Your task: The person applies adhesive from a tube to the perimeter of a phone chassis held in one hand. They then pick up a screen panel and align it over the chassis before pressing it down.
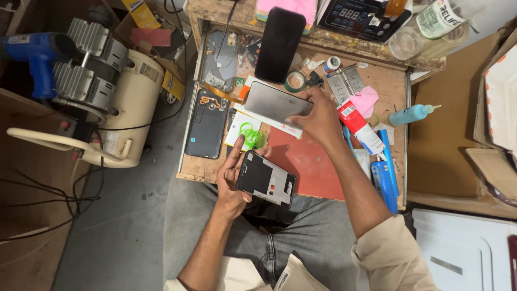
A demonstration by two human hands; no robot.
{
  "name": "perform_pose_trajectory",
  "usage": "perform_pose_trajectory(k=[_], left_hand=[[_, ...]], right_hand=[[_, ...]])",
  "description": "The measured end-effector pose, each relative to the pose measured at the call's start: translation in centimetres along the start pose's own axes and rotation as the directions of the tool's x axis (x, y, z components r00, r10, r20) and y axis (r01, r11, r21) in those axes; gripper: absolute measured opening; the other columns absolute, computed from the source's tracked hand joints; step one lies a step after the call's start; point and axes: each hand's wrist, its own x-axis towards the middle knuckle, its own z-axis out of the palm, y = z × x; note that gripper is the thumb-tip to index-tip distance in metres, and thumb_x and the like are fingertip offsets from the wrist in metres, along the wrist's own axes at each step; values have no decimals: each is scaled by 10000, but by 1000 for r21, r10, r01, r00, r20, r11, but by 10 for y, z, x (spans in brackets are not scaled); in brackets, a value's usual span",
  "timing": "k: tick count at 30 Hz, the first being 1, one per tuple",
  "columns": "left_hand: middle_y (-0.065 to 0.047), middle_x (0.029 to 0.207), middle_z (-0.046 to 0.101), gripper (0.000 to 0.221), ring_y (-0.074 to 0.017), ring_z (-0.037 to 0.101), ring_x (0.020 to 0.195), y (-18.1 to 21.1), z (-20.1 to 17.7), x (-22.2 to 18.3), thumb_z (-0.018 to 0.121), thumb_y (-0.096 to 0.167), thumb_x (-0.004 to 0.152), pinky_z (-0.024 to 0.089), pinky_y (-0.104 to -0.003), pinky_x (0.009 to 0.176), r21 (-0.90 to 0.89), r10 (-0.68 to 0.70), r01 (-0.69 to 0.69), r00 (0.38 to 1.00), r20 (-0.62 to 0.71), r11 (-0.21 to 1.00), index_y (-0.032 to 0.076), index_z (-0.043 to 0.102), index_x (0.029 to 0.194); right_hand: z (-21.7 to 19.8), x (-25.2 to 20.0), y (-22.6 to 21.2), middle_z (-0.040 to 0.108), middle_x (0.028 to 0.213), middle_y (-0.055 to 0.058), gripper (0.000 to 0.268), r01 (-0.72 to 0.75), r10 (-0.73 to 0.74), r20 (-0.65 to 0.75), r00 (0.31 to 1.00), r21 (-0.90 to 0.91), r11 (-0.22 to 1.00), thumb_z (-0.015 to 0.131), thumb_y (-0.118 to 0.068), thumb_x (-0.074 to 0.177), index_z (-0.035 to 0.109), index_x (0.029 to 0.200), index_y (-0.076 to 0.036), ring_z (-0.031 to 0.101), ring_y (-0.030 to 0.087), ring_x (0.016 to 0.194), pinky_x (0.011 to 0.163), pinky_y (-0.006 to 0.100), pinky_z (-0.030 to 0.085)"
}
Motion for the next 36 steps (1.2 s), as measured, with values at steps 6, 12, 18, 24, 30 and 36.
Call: perform_pose_trajectory(k=[6,12,18,24,30,36], left_hand=[[-220,1471,564,1431,-375,502,1446,2,1,0,1014,355,647,391,-483,1244,-32,12,-12,1000,2,999,-53,91,1662],[-192,1454,577,1446,-386,472,1455,6,4,-4,1019,380,635,382,-501,1242,-83,-21,21,1000,1,996,-55,97,1660],[-194,1443,572,1443,-417,463,1463,5,10,-3,1027,371,627,378,-520,1235,-149,-53,56,998,26,987,-53,105,1654],[-199,1455,575,1440,-413,467,1451,4,13,-2,1023,390,616,378,-515,1234,-138,-58,61,998,27,989,-47,120,1649],[-160,1426,585,1458,-413,485,1455,1,14,-7,1040,355,608,375,-542,1260,-173,-82,86,996,30,981,-35,126,1676],[-185,1430,601,1426,-417,484,1441,3,13,-7,1034,339,622,373,-560,1266,-167,-53,58,998,36,984,-33,142,1672]], right_hand=[[-25,-29,14,695,950,-16,370,106,3,-182,983,586,804,825,-4,822,575,1090,-53,760,81,905,738,213,598],[-159,-147,25,703,1031,107,216,323,147,-461,875,783,531,694,102,897,633,1085,17,700,181,885,770,283,592],[-127,-266,61,660,1037,130,311,-147,448,0,894,945,293,624,-304,1128,585,1185,0,683,266,971,912,468,570],[-39,-333,61,751,1022,171,400,-670,705,477,524,742,-4,549,-278,947,624,1237,-14,744,314,920,816,478,598],[-33,-337,41,737,1105,182,342,-541,624,378,684,836,87,560,-162,1061,602,1284,94,709,258,942,836,405,577],[-39,-324,14,728,1178,301,662,-587,437,589,680,794,-158,392,-526,1010,578,1295,42,727,402,1047,918,519,564]])
